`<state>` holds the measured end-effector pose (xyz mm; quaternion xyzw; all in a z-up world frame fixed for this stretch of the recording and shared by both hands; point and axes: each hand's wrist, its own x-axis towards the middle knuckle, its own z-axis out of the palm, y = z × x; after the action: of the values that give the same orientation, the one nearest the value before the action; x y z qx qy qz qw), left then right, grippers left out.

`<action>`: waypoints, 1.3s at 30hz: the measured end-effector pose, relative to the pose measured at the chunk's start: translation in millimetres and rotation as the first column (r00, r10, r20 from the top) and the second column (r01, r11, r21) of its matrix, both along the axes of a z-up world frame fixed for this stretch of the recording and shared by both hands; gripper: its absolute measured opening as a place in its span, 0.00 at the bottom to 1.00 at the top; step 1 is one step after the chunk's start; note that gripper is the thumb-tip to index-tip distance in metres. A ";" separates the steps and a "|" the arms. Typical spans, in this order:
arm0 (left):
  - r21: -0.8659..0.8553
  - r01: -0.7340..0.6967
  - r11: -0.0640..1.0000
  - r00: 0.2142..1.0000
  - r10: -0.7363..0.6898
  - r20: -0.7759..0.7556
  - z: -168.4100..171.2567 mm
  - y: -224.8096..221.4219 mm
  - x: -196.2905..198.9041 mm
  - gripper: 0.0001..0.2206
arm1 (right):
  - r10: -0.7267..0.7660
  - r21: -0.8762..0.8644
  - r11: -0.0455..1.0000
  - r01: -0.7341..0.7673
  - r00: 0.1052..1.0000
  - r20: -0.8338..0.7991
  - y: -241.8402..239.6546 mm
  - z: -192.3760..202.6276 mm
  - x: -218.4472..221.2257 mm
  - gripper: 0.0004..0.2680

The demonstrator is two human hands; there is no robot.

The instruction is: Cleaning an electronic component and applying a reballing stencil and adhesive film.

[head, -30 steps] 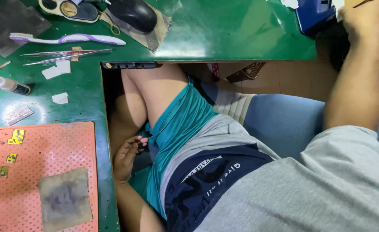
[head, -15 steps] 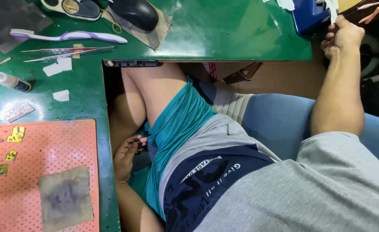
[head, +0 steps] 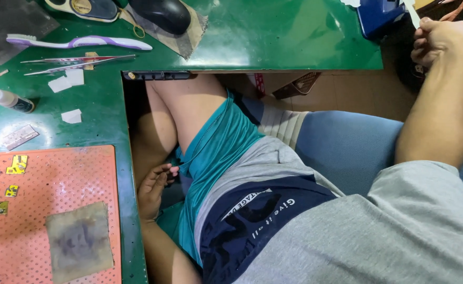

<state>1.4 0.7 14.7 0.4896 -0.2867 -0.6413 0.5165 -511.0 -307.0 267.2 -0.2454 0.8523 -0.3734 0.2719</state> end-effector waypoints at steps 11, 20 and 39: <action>-0.037 0.000 0.999 0.995 -0.004 -0.096 -18.4 2.2 0.8 0.14 | 0.123 -0.055 0.992 -0.110 0.841 0.527 -32.6 -70.8 -48.1 0.09; -0.020 -0.092 0.996 0.984 0.088 -0.154 -33.0 4.4 -4.7 0.13 | 0.044 -0.150 0.988 0.044 0.845 0.533 -0.8 -70.5 59.2 0.09; -0.369 -0.593 0.715 0.573 0.697 0.430 205.3 62.7 -82.8 0.08 | 0.620 -0.172 -0.529 -0.831 -0.516 0.591 185.3 -26.7 363.6 0.05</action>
<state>-81.4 63.3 220.0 0.6699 -0.2786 -0.2124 0.6546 -147.4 -121.7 240.5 -0.6753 0.1885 0.2149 0.6799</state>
